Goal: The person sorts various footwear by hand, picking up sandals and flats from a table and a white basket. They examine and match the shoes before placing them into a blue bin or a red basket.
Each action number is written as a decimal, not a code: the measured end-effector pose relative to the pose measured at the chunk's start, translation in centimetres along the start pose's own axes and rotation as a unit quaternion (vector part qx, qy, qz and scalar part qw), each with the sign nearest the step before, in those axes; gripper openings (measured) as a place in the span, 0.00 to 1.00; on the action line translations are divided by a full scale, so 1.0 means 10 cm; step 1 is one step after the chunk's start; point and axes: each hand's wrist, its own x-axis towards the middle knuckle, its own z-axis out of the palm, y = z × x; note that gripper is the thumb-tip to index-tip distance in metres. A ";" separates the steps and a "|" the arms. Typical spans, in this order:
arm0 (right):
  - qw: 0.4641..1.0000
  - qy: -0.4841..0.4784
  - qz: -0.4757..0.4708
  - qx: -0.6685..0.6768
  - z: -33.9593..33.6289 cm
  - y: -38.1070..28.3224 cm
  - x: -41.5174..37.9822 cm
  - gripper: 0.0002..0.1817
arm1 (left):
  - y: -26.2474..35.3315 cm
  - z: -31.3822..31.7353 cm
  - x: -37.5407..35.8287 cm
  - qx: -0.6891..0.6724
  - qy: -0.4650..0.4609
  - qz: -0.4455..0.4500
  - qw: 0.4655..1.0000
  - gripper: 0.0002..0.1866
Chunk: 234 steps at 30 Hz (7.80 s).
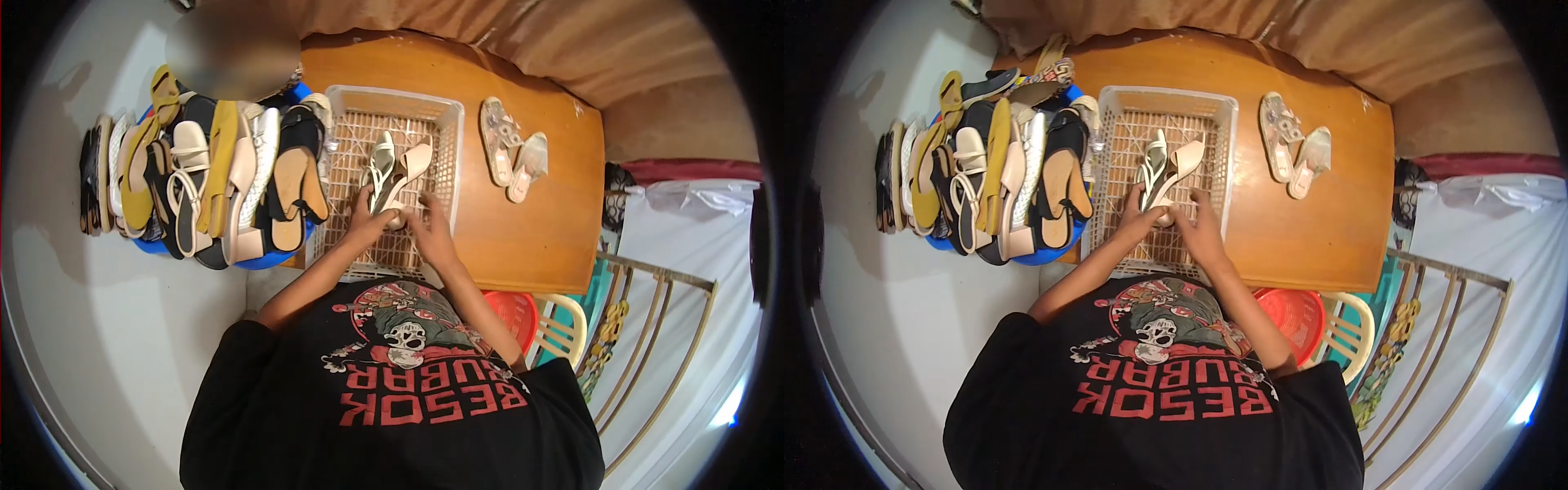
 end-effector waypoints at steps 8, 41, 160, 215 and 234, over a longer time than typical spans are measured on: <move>0.927 -0.090 0.117 0.344 -0.27 0.31 0.25 0.19 | 0.37 0.29 -0.33 0.229 -0.013 0.273 0.934 0.37; 0.892 0.221 0.187 0.348 -3.14 2.46 0.97 0.25 | 1.01 3.90 1.49 0.472 -0.260 0.269 0.798 0.37; 0.925 -0.106 -0.344 -0.121 1.45 -2.24 -0.42 0.38 | 1.66 -2.11 -1.68 0.452 0.307 0.342 0.765 0.19; 0.979 -0.122 0.072 0.146 0.25 0.40 -0.04 0.10 | -0.07 0.31 -0.31 -0.084 0.000 -0.006 0.996 0.23; 0.937 0.000 0.245 0.249 0.31 0.80 1.02 0.16 | -0.44 0.75 1.23 0.049 0.344 0.062 0.936 0.46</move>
